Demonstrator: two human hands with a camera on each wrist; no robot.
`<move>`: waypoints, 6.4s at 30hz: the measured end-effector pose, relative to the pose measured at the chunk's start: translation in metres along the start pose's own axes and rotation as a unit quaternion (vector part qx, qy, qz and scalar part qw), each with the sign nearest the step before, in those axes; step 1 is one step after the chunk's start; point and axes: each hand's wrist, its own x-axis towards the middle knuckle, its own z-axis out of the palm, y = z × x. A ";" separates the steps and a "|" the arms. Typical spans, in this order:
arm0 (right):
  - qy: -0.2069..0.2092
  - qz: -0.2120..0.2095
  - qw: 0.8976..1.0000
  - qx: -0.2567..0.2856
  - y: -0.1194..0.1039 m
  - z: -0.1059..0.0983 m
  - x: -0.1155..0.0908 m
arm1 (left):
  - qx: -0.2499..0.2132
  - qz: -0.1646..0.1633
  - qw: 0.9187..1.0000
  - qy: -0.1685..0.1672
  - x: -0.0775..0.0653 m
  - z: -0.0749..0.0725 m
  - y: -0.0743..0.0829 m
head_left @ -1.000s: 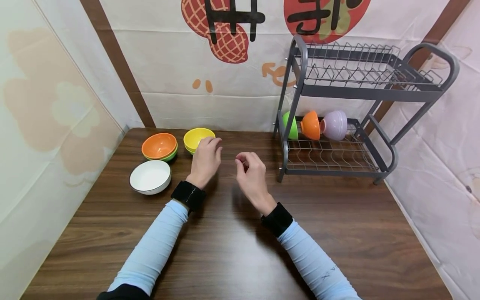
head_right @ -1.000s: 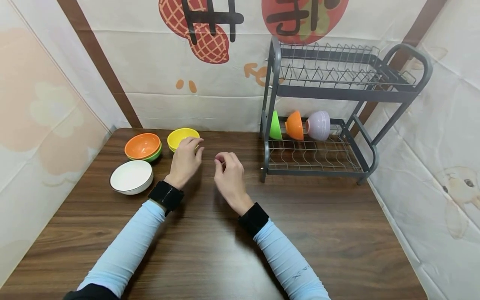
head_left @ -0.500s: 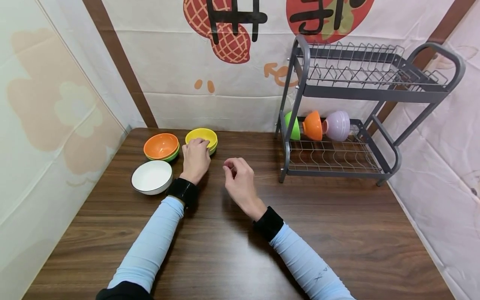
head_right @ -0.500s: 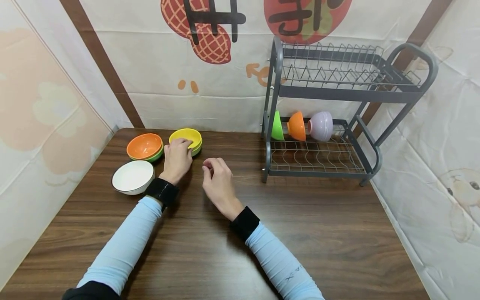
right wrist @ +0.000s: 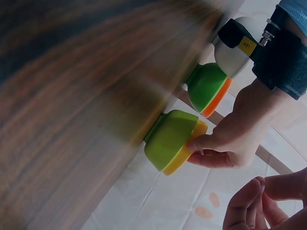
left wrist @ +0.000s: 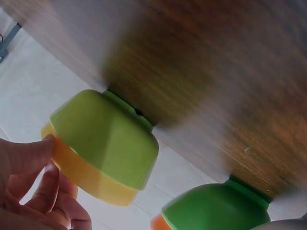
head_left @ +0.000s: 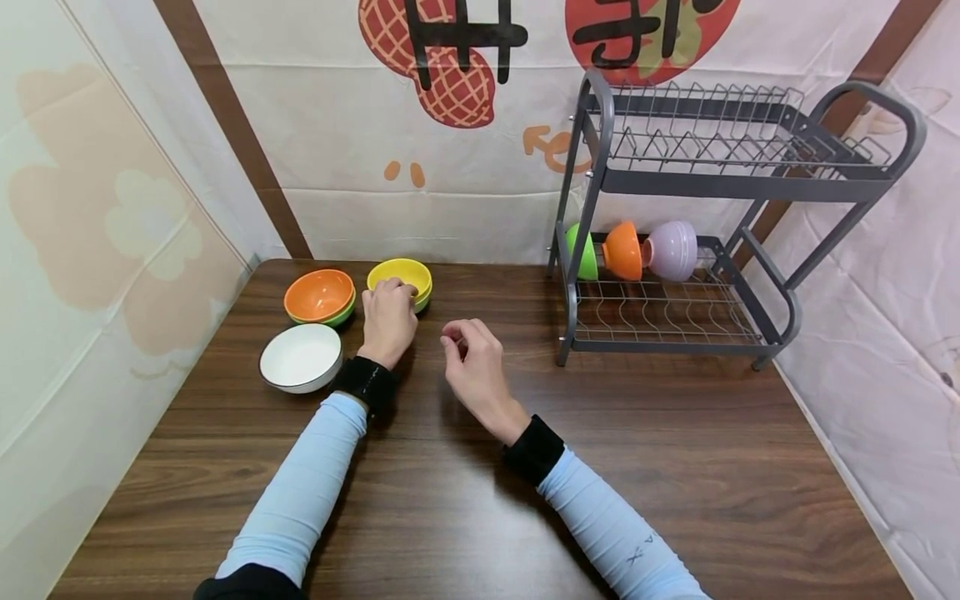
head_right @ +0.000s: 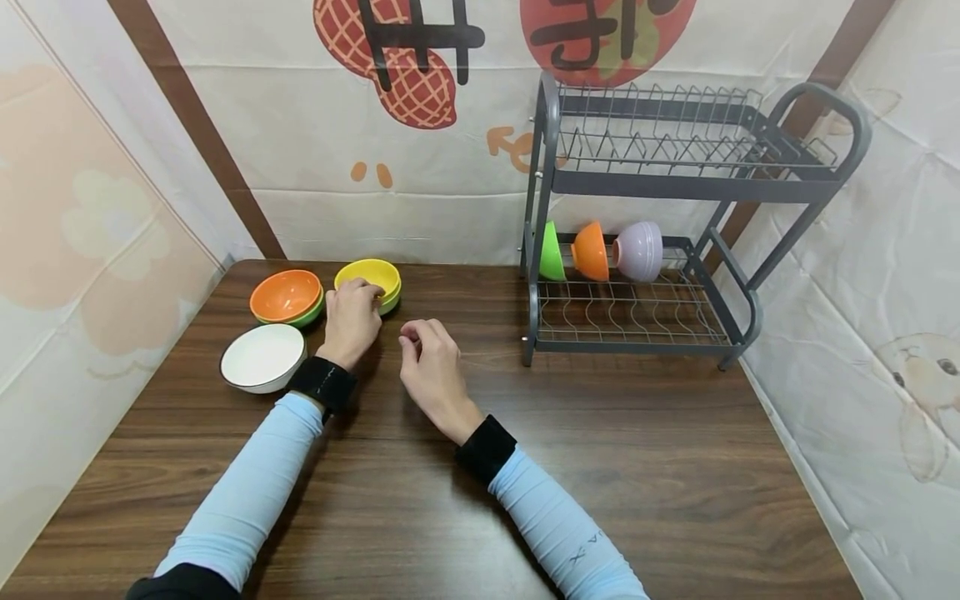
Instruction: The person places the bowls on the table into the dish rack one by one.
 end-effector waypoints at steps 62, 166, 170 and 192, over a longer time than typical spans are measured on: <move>0.046 -0.024 0.998 -0.048 0.022 -0.072 0.020 | -0.071 0.167 0.980 0.080 -0.029 -0.058 0.124; 0.333 0.343 0.859 0.186 0.140 -0.330 0.097 | -0.097 0.256 0.962 0.007 -0.004 0.028 0.202; 0.321 0.386 0.843 0.192 0.155 -0.336 0.108 | -0.099 0.254 0.962 0.012 -0.004 0.027 0.202; 0.192 0.510 0.827 0.139 0.200 -0.338 0.123 | -0.075 0.252 0.965 0.008 -0.010 0.025 0.202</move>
